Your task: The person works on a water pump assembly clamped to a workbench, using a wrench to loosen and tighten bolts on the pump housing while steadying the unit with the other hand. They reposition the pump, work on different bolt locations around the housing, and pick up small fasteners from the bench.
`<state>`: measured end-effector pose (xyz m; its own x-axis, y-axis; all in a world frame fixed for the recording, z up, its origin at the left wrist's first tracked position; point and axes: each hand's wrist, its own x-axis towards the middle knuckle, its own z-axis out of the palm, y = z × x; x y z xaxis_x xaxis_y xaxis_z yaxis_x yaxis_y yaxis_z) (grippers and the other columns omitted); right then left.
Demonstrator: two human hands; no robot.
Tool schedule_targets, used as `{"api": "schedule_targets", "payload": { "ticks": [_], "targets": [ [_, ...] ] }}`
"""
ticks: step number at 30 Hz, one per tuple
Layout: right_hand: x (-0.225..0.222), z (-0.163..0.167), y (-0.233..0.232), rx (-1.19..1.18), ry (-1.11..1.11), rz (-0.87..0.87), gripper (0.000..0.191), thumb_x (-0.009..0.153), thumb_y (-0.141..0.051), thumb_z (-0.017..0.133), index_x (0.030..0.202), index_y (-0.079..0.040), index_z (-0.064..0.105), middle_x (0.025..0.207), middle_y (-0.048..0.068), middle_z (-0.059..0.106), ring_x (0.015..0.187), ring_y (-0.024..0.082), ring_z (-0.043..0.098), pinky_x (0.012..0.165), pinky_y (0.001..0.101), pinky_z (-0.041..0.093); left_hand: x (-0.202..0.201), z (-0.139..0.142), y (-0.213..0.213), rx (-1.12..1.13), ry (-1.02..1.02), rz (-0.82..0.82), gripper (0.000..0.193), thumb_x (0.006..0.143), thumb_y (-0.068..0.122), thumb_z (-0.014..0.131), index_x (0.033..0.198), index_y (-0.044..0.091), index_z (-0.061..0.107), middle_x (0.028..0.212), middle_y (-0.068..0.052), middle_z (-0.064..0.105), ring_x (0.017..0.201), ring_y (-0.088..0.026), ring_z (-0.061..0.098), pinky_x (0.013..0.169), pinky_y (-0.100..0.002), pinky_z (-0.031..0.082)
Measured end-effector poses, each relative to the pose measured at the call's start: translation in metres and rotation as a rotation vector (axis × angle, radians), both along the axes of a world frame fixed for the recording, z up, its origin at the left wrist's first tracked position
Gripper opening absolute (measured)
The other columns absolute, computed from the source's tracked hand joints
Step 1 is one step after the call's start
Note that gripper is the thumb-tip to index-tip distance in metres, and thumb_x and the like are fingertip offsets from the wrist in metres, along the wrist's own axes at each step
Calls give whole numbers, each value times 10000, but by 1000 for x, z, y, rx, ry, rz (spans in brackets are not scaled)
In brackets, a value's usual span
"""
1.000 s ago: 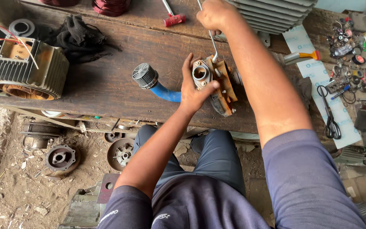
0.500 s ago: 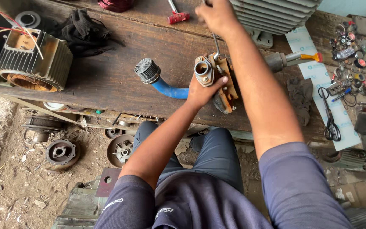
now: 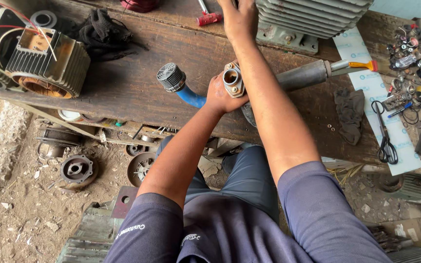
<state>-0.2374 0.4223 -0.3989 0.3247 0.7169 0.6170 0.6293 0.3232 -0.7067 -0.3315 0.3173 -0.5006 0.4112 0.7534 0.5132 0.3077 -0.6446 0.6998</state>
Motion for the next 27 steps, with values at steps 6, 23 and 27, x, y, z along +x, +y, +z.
{"api": "schedule_targets", "payload": {
  "ticks": [6,23,27],
  "targets": [
    [-1,0,-14,25,67,79,449,966,-413,725,864,4,593,703,115,639,662,203,623,636,374,474,-1,-6,-8,-63,101,16,848,756,614,750,1430,155,519,1315,-84,669,1182,-302,656,945,-509,495],
    [-2,32,-29,30,34,263,422,1029,-405,683,860,-25,612,713,72,606,662,183,572,650,379,470,-19,37,-65,143,-310,322,863,978,385,708,1571,-107,318,1577,-344,436,1491,-481,425,1252,-520,362],
    [1,48,-26,-404,285,378,322,908,-364,708,799,-69,637,623,42,652,475,139,612,462,355,487,13,45,-49,71,-166,417,555,974,304,672,1406,7,488,1423,-237,554,1271,-442,577,1084,-514,483]
  ]
}}
